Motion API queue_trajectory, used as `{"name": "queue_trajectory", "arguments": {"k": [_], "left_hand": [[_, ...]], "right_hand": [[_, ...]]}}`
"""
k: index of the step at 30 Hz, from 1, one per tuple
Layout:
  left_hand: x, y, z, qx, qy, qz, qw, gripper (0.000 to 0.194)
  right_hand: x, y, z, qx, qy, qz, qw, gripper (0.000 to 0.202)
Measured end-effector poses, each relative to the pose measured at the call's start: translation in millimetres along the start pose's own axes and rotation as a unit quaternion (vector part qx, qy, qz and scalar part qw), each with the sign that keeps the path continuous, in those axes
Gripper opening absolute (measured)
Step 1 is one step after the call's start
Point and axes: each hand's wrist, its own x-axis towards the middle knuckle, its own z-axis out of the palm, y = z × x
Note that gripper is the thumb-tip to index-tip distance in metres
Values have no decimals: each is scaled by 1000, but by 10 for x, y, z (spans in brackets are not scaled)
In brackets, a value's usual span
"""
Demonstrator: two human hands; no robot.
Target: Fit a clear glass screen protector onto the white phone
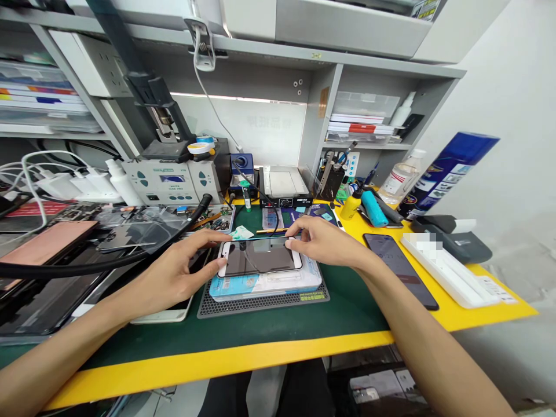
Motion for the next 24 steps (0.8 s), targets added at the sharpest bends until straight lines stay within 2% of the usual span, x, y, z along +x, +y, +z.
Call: {"name": "queue_trajectory", "arguments": {"k": [24], "left_hand": [[6,10,3,-6,0,-7,1000,43]], "right_hand": [[-8,-12,-2,4,1,-5,1000,36]]}}
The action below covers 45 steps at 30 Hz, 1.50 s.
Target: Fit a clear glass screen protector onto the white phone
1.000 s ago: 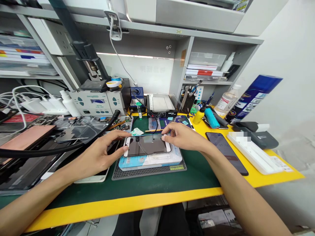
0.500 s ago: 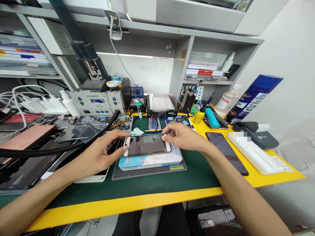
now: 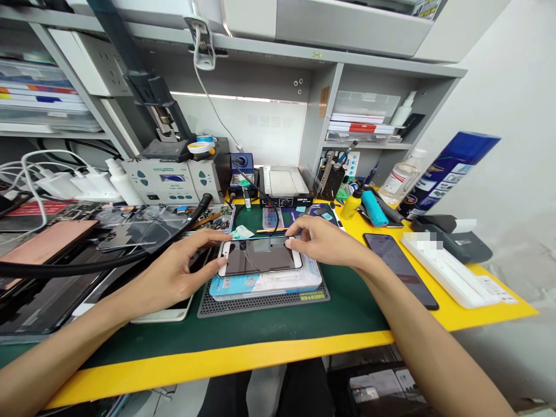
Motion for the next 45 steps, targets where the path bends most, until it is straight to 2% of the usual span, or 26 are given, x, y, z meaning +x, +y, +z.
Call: {"name": "queue_trajectory", "arguments": {"k": [28,45], "left_hand": [[-10,-7,1,-3,6,-8,1000,45],[13,-12,36,-60,8,-23,998,41]], "right_hand": [[-2,-2,0,4,3,-1,1000,32],[-7,-69,-15,9,9,-6,1000,32]]}}
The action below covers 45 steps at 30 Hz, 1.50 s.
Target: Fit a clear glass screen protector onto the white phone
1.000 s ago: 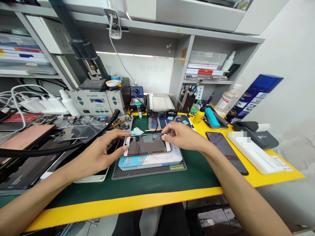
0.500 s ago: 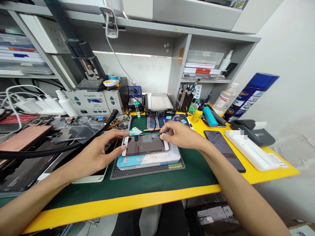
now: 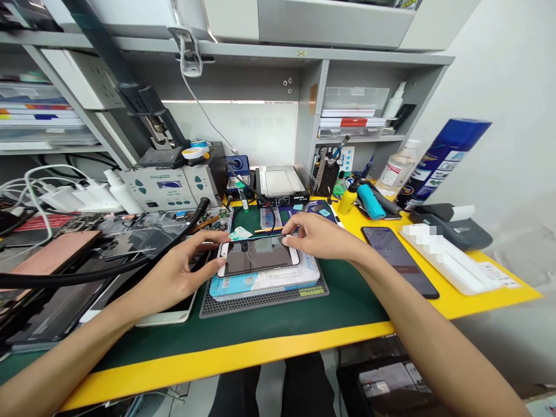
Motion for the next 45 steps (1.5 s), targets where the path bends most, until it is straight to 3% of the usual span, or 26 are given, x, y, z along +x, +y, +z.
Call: {"name": "queue_trajectory", "arguments": {"k": [16,38,45], "left_hand": [[39,41,36,-26,-9,-12,1000,37],[164,-81,152,-101,31,-53,993,41],[222,-21,41,-79,-20,-99,992,50]], "right_hand": [[22,28,14,-13,0,0,1000,29],[-2,-18,8,-21,-3,2,1000,35],[1,-22,1,-21,3,6,1000,33]]}}
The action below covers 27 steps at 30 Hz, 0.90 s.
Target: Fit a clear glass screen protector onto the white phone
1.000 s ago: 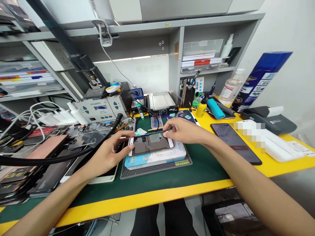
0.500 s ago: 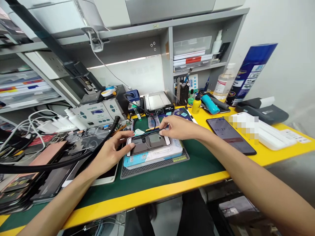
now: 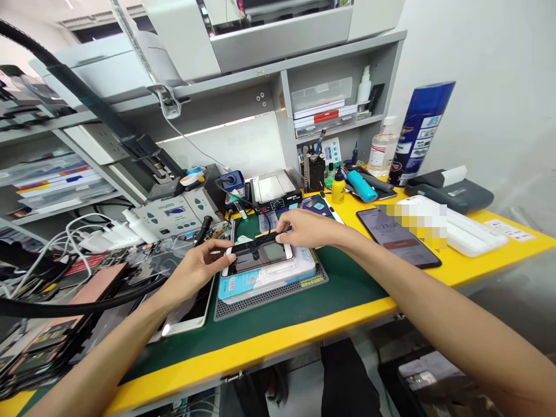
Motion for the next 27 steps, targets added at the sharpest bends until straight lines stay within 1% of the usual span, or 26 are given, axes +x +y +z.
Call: {"name": "queue_trajectory", "arguments": {"k": [8,13,19,23,27], "left_hand": [[184,70,-182,3,-84,-21,996,44],[311,137,-260,-5,-145,-18,989,38],[373,77,-252,-34,-153,-9,988,34],[380,32,-247,-54,-156,-4,986,32],[366,29,-246,-64,-152,-1,986,32]], "right_hand": [[11,85,27,26,9,-19,999,33],[-6,56,-2,32,1,-26,999,32],[-6,29,-16,11,-2,-19,1000,32],[-13,18,-22,10,-7,-13,1000,33],[-29,-20,-39,10,-13,-13,1000,34]]}}
